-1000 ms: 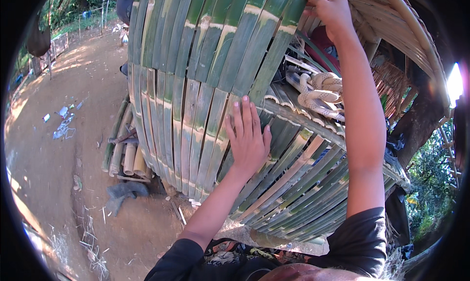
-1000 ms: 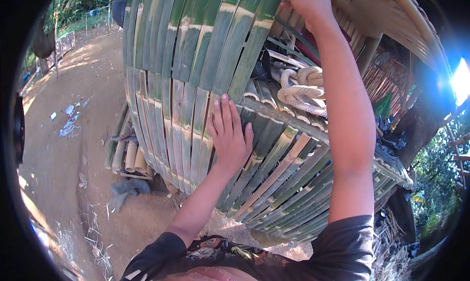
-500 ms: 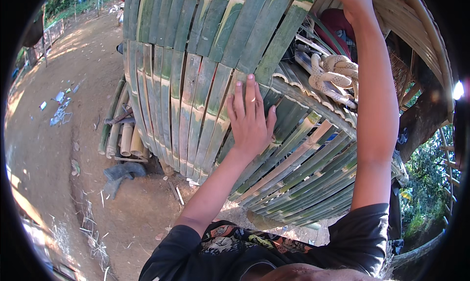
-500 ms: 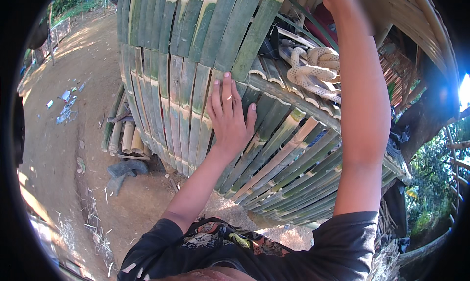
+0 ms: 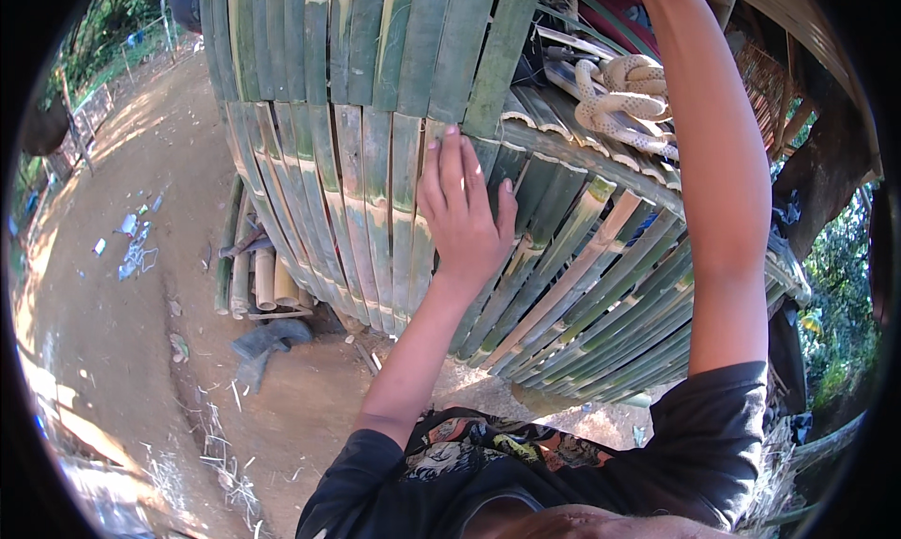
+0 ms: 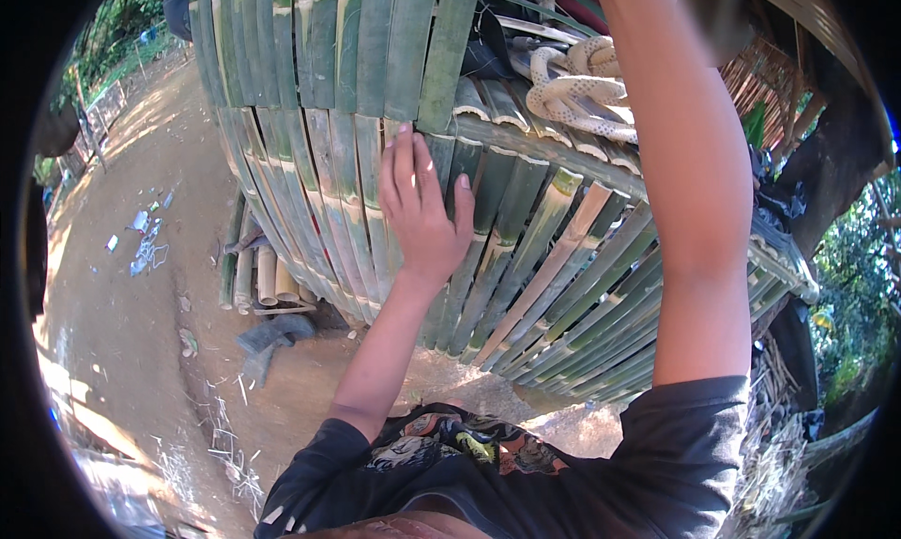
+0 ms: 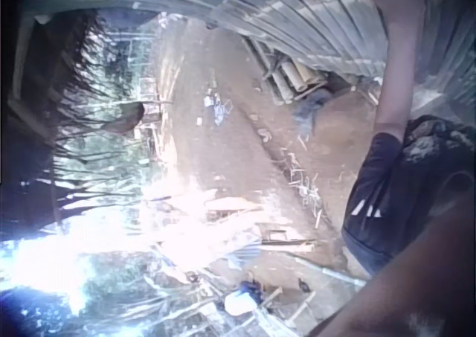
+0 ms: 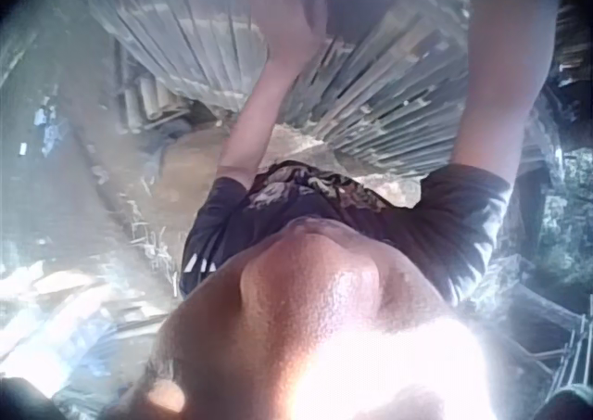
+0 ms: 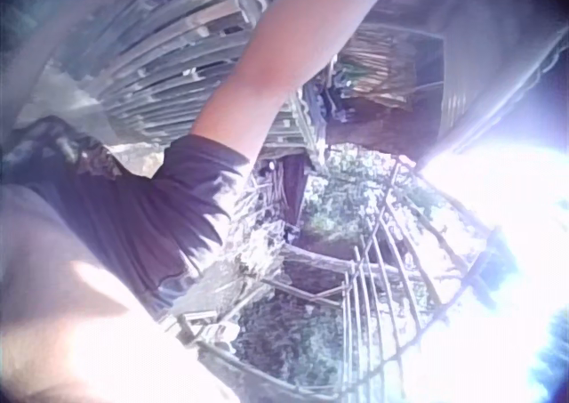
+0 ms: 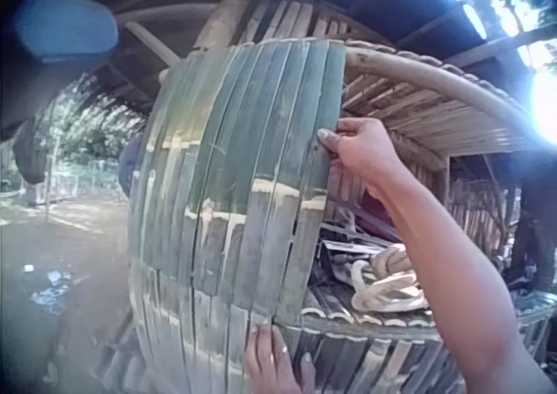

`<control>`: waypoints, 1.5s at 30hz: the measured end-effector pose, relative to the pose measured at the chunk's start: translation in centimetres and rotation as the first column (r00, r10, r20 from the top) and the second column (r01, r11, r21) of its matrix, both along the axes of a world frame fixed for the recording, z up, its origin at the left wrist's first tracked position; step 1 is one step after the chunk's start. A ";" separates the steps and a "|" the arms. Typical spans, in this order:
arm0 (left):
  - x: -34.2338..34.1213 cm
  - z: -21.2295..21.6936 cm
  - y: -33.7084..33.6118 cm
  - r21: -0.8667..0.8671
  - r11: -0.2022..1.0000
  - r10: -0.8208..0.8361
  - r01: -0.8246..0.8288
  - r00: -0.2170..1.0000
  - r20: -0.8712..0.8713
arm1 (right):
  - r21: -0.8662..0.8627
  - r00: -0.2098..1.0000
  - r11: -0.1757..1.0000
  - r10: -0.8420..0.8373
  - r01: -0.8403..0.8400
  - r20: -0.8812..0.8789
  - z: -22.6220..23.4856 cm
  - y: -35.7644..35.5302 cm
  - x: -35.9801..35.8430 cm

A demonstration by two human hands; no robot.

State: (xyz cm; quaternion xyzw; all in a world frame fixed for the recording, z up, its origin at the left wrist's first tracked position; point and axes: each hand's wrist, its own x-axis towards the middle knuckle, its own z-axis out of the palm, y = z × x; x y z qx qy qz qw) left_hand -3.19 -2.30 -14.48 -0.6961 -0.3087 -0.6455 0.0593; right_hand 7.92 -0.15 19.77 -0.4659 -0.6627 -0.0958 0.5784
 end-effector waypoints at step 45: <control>4.2 26.6 10.9 0.730 0.624 0.184 -0.278 0.960 0.209 | 0.209 0.960 0.955 -0.243 0.212 0.136 1.6 3.9 3.0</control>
